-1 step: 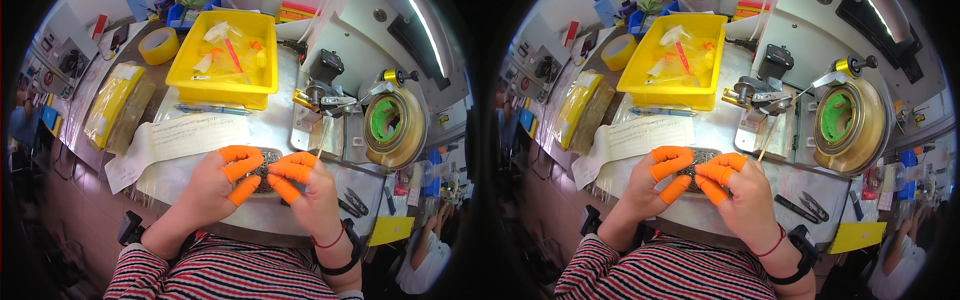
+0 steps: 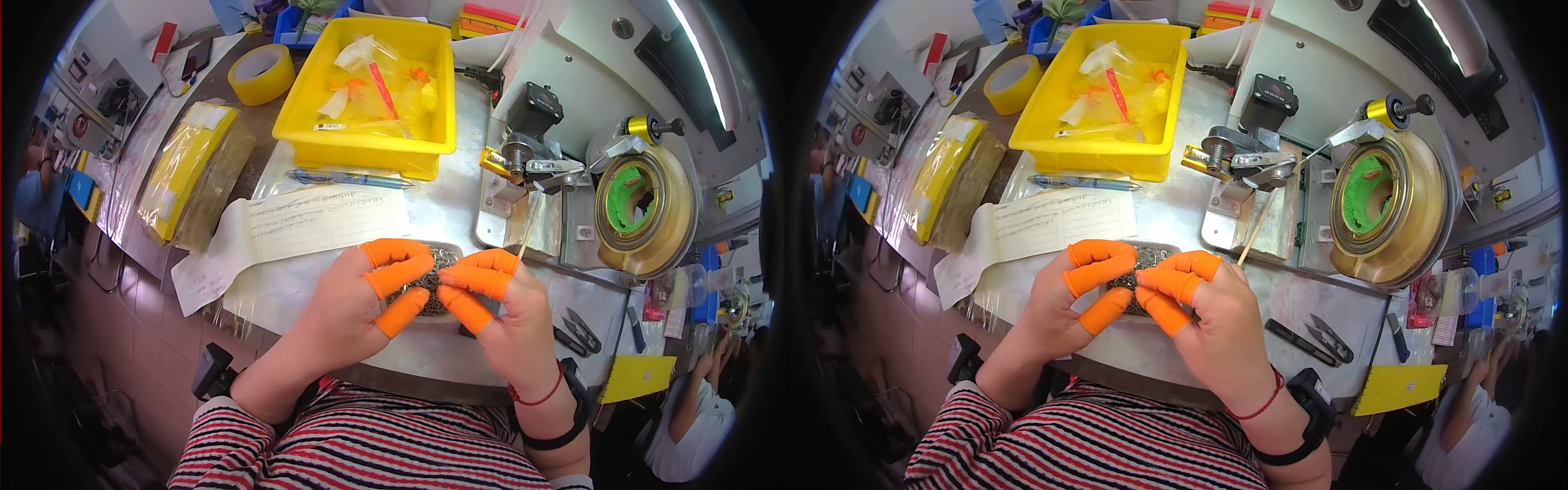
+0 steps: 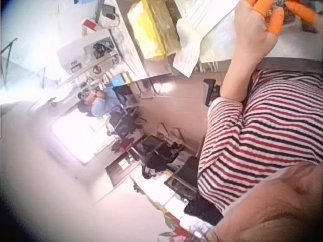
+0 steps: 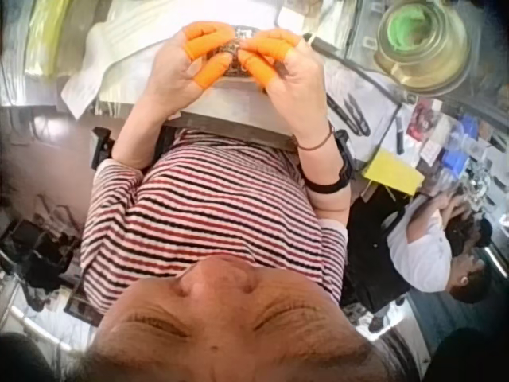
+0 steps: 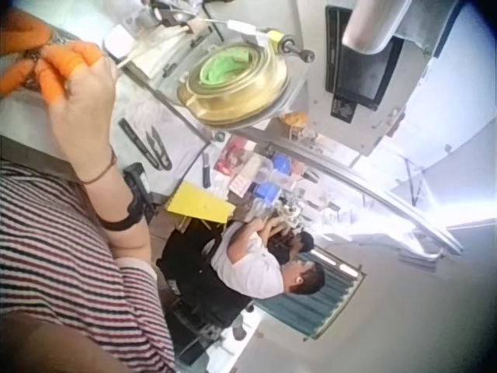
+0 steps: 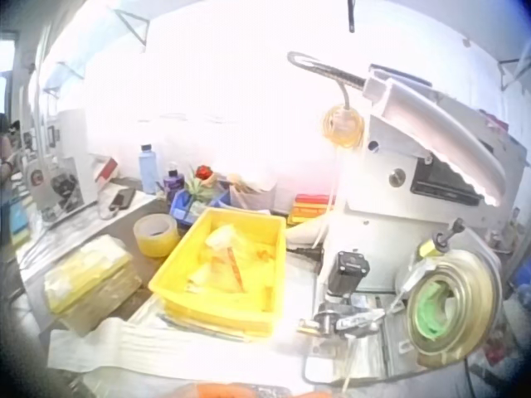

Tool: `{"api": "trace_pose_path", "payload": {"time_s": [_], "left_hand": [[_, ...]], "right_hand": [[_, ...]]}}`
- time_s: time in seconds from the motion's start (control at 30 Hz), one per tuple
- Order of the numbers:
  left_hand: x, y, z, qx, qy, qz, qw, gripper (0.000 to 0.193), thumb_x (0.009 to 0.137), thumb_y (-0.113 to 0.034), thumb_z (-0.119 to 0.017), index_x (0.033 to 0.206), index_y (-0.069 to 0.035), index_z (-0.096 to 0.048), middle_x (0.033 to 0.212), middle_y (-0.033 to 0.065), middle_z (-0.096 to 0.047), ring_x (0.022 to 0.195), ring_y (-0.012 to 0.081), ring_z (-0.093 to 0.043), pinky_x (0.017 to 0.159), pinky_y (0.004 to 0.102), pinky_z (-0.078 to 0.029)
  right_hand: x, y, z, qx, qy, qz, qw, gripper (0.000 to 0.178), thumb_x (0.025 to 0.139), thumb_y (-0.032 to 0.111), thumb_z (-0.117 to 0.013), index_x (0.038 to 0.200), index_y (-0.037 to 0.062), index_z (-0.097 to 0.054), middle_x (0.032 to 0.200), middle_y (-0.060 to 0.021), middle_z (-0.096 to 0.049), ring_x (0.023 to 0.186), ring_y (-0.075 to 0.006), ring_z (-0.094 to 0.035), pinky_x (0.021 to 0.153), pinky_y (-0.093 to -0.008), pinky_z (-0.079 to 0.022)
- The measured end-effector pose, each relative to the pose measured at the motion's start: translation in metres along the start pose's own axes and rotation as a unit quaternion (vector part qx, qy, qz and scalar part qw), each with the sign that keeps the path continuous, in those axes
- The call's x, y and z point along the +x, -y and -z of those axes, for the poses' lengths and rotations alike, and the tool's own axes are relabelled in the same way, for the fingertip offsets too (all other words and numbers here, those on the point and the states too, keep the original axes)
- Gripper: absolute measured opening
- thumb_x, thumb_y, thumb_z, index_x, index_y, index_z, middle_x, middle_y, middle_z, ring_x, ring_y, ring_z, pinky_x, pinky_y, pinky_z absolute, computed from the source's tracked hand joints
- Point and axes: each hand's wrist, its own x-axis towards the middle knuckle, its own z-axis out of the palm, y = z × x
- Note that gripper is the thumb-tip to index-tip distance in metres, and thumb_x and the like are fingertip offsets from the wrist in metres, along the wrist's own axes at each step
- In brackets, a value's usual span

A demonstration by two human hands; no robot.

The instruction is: Assembling small metal and electronic components using various hand tools and specialized machinery.

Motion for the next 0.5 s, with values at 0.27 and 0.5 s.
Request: {"api": "trace_pose_path", "payload": {"time_s": [0.27, 0.5], "left_hand": [[0.0035, -0.0048, -0.0019, -0.085, -0.014, -0.003, 0.996, 0.029, 0.071, 0.000, -0.062, 0.099, -0.005, -0.057, 0.098, 0.0096, -0.056, 0.089, 0.0196, -0.055, 0.076, 0.0277, -0.043], [0.0086, -0.0096, 0.0065, -0.103, -0.071, -0.020, 0.992, 0.025, 0.073, -0.004, -0.063, 0.097, -0.004, -0.057, 0.096, 0.0097, -0.054, 0.088, 0.0225, -0.053, 0.075, 0.0283, -0.043]], "right_hand": [[0.0028, 0.0065, 0.0026, 0.098, 0.002, 0.003, 0.995, 0.017, 0.074, 0.003, -0.062, 0.091, 0.0031, -0.061, 0.083, -0.0069, -0.060, 0.079, -0.0170, -0.057, 0.070, -0.0260, -0.045], [-0.0024, 0.0046, 0.0023, 0.252, -0.014, -0.090, 0.963, 0.021, 0.079, 0.003, -0.058, 0.099, 0.0005, -0.054, 0.081, -0.0078, -0.061, 0.071, -0.0124, -0.057, 0.069, -0.0244, -0.045]]}}
